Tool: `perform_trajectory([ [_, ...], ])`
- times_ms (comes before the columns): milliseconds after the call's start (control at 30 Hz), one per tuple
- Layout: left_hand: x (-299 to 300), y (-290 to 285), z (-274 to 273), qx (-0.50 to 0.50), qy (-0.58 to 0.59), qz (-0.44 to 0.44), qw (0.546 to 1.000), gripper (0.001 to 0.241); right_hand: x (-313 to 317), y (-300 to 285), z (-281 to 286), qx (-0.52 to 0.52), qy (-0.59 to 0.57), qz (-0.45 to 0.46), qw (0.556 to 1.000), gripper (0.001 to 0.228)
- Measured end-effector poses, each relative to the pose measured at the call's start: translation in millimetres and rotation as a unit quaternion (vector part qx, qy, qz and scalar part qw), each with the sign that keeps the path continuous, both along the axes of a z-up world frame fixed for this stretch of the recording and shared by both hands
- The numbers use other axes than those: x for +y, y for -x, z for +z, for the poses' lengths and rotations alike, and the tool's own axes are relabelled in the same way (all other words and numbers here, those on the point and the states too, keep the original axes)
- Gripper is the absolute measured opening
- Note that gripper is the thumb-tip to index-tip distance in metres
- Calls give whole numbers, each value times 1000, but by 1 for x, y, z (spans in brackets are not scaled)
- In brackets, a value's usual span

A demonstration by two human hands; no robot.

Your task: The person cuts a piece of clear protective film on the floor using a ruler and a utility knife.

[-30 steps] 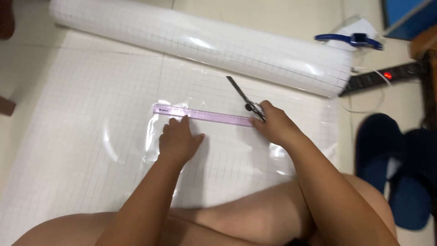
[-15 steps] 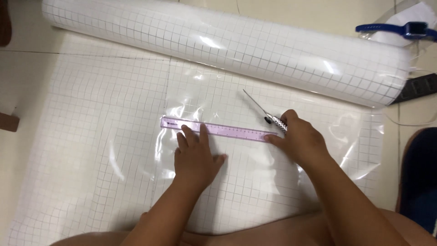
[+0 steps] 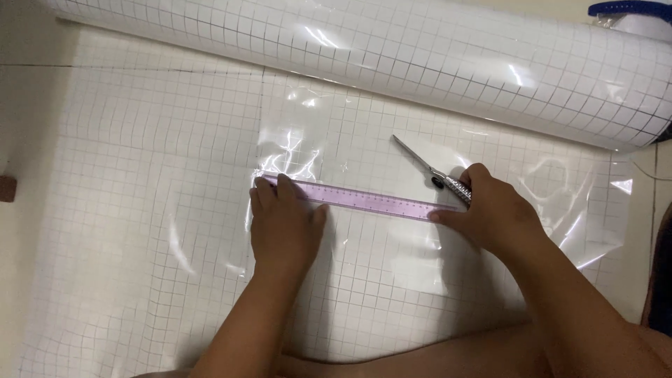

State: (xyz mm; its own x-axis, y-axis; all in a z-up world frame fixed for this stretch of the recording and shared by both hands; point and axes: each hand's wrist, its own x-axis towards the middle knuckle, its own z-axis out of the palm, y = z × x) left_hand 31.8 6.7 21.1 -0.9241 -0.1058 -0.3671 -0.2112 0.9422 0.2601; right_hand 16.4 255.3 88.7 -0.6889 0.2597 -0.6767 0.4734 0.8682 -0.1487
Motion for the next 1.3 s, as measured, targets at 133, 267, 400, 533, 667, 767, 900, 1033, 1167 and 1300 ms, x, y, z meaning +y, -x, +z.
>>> perform_trajectory([
  [133,8,-4,9,14,5,-10,1000,80,7,1,-5,-5,-3,-2,1000,64],
  [267,12,-4,20,-2,-35,-11,999,76,19,2,-12,-7,-7,3,1000,66],
  [400,13,-2,36,-37,-86,-22,995,68,25,1,-10,2,-5,3,1000,65],
  [533,16,3,48,-104,-111,-57,987,61,31,4,-11,-13,-2,0,1000,70],
  [667,18,5,53,-132,-102,-76,983,68,31,3,-13,-22,-5,16,1000,67],
  [767,19,8,64,-152,-101,-99,978,69,31,3,-12,-26,-4,18,1000,66],
  [900,22,7,70,-185,-75,-124,972,73,34,5,-15,-33,-4,16,999,68],
  [1033,27,3,66,-165,-61,-152,973,74,41,4,-18,-40,-9,18,999,70],
  [1167,32,0,66,-153,-45,-171,972,75,48,3,-19,-30,-7,9,999,68],
  [1300,33,-3,61,-138,-32,-180,973,75,49,3,-21,-34,-13,10,999,67],
])
